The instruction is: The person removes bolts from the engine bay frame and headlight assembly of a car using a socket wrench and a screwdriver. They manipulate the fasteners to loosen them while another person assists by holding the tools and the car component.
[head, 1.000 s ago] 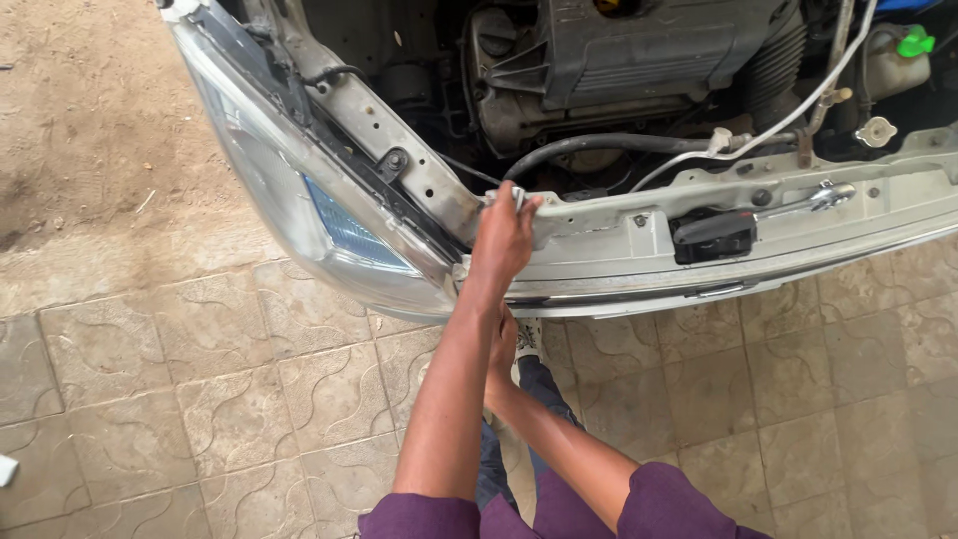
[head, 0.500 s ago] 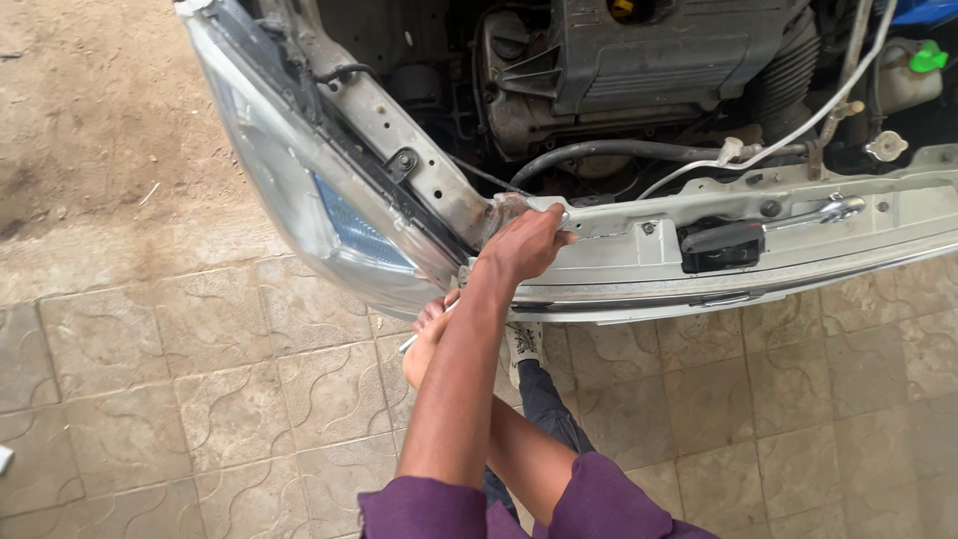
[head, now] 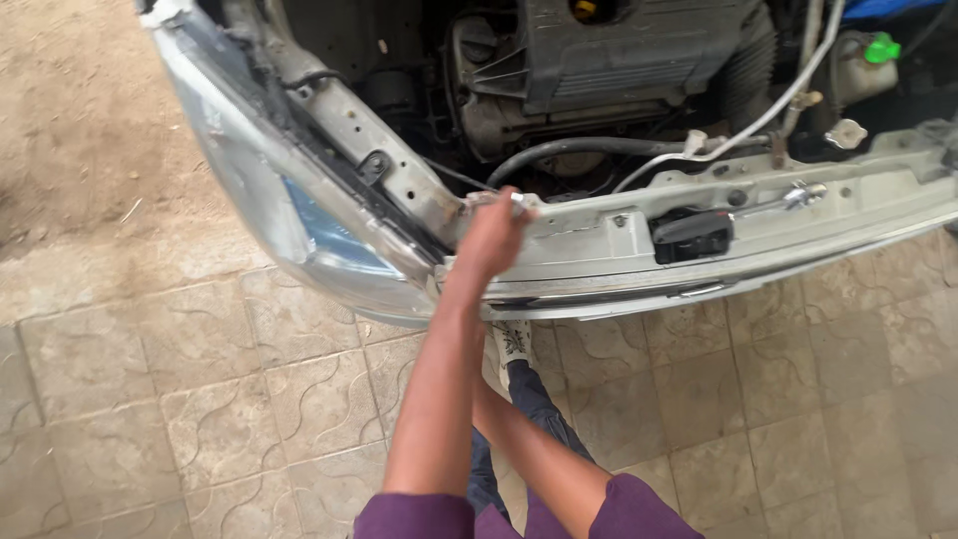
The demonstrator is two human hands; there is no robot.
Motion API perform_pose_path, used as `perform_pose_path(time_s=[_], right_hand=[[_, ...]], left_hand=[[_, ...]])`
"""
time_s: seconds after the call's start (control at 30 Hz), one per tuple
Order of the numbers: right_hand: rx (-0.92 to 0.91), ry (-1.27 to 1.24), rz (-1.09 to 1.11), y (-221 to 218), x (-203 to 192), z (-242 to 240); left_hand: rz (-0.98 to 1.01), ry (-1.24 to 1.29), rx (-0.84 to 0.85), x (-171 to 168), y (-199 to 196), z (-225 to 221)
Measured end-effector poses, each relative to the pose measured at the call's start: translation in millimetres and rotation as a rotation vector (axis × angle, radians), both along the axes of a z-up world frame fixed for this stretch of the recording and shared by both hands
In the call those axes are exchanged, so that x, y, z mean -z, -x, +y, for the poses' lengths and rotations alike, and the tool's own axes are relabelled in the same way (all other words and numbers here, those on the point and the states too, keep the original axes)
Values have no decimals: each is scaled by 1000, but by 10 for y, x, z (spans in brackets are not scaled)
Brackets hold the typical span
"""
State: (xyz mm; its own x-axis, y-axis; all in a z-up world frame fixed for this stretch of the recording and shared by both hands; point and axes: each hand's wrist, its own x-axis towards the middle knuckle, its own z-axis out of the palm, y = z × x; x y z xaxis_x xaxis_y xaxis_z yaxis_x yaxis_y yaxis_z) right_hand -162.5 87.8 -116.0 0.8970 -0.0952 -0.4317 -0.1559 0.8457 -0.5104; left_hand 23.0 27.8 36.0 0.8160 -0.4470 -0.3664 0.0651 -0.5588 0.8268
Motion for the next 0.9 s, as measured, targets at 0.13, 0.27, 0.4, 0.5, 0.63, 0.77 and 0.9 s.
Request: perform_pose_path(time_s=[0.13,0.27,0.4,0.5,0.63,0.77,0.9], right_hand=[[-83,650,214,2,-419,-355],[-245,1289,160,-161,-920,-935],[-521,1453,147,-400,-1426,-1464],[-719,1592,184,-643,-1726,-1767],[-768,1662,44,-916,-1888,-1996],[-821,1639,33,-911,-1893,-2021],[-813,1667,-56,-883,-1888,-2046]], left_hand=[[-2,242,-362,158,16,203],[83,547,-791,206,169,299],[109,770,-1123,180,247,188],[85,917,-1280,162,280,58],[43,925,-1391,155,205,-52],[8,929,-1426,176,216,-78],[92,937,-1473,161,291,-18]])
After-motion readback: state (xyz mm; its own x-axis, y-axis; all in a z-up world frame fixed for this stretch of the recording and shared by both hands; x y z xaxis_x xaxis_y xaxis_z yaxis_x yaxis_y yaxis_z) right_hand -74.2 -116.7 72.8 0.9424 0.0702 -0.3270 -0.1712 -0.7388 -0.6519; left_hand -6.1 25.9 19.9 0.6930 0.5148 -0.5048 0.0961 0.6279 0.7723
